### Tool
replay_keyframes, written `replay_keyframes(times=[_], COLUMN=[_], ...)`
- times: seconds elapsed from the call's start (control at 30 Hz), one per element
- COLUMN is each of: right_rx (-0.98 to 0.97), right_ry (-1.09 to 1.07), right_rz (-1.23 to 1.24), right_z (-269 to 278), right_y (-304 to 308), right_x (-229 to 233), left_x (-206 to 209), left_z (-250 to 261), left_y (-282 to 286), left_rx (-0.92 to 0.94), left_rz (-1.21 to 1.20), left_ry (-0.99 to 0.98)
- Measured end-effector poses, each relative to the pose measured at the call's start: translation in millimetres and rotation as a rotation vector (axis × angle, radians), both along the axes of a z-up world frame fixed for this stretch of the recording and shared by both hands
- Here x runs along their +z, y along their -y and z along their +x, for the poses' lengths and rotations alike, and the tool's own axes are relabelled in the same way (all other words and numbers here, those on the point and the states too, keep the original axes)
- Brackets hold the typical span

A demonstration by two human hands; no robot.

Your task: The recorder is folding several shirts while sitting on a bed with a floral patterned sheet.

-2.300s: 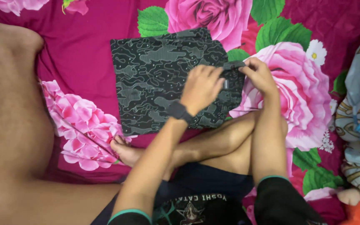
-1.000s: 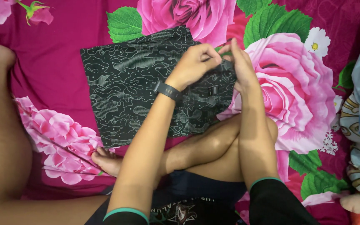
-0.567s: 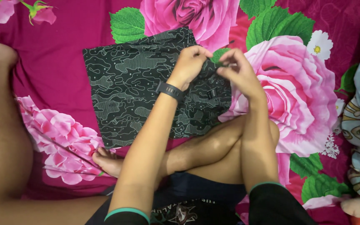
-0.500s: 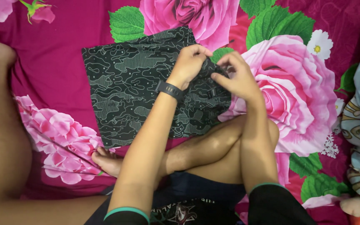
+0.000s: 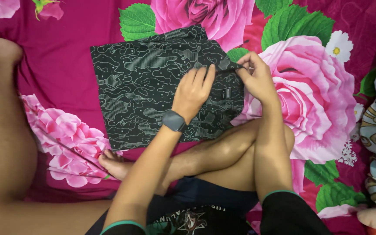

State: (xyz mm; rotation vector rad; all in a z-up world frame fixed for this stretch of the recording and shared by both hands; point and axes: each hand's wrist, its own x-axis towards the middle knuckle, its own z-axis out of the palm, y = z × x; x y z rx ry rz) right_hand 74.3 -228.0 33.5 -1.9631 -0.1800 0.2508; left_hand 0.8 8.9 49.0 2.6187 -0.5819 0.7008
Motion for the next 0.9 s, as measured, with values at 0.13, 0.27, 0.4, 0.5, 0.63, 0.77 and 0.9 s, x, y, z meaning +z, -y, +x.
replay_keyframes(times=[0.13, 0.27, 0.4, 0.5, 0.63, 0.77, 0.9], right_rx=[-0.007, -0.045, -0.118, -0.191, -0.233, -0.092, 0.209], right_ry=[0.001, 0.140, 0.120, 0.158, 0.170, 0.665, 0.014], right_rz=[-0.009, -0.373, -0.582, -0.608, -0.661, -0.613, -0.362], right_z=[-1.8, -3.3, -2.0, -2.8, -2.2, -24.7, -48.5], right_y=[-2.7, -5.0, -2.1, -3.1, -1.3, -28.4, -62.0], right_x=[4.1, 8.0, -3.9, -8.0, -9.5, 25.6, 43.6], left_x=[-7.8, -32.4, -32.3, -26.6, -33.7, -48.1, -52.6], left_z=[-10.5, -25.3, -38.3, -42.8, -41.5, -27.3, -22.3], left_y=[-4.1, -8.1, -14.7, -18.3, -23.5, -35.1, -46.9], left_rx=[-0.011, -0.040, -0.066, -0.101, -0.121, -0.064, -0.157], left_rz=[-0.113, -0.055, -0.009, -0.082, -0.222, -0.728, -0.813], left_ry=[0.026, 0.008, 0.026, -0.011, -0.063, -0.420, -0.542])
